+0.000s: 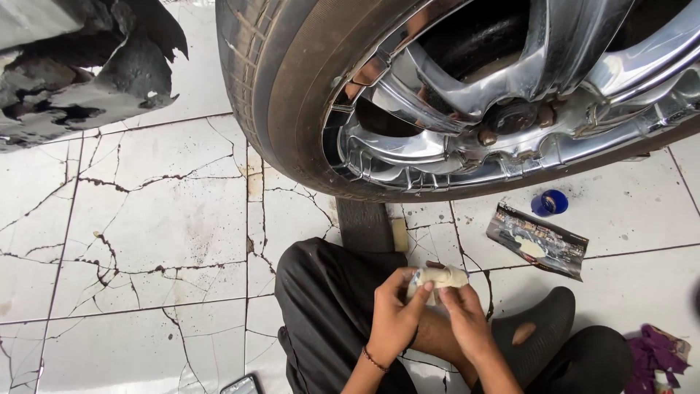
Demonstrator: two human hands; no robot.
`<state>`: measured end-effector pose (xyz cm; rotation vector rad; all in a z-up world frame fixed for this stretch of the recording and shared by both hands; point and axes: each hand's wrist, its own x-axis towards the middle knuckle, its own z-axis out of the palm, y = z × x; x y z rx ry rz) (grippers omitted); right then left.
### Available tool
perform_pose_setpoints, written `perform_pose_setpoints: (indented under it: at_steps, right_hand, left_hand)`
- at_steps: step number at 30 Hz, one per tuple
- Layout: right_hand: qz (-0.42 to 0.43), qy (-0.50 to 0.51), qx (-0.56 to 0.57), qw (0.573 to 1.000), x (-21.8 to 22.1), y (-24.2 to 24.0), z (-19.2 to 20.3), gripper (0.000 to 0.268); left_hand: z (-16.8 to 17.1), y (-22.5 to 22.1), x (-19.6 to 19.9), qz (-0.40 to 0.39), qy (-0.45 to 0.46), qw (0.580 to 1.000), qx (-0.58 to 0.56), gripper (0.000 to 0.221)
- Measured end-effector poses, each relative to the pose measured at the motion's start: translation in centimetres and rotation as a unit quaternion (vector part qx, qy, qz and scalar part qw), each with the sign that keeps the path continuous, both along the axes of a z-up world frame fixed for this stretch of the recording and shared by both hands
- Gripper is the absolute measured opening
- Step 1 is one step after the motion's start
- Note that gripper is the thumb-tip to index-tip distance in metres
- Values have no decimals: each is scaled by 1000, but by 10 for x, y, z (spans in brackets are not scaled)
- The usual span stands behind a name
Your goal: Cleaning and polishing the chrome rims of a car wheel using a cloth and metal polish.
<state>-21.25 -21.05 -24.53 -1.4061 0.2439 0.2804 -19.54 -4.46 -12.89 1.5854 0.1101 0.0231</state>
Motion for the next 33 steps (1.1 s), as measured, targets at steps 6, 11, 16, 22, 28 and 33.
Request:
perform_pose_setpoints:
  at_steps: [6, 11, 16, 22, 28, 33]
  right_hand:
    - [-38, 22, 62, 997, 5, 5, 23, 38]
    - [-92, 91, -6, 992, 5, -8, 26, 35]
    - [-115, 101, -1, 988, 6, -21, -6, 34]
    - [-122, 140, 16, 982, 8, -28, -3, 33]
    - [-100, 120, -1, 988, 5, -26, 0, 32]
    - [-96, 134, 6, 986, 6, -26, -2, 33]
  left_hand:
    - [89, 16, 79, -85, -139, 981, 103, 23]
    - [132, 13, 150, -37, -211, 946, 243, 32]
    - [143, 9, 160, 59, -374, 824, 421, 55]
    - [114, -11, 150, 63, -398, 832, 381, 38]
    - [124, -14, 150, 30, -355, 826, 437, 23]
    - [137, 26, 161, -42, -313, 750, 582, 19]
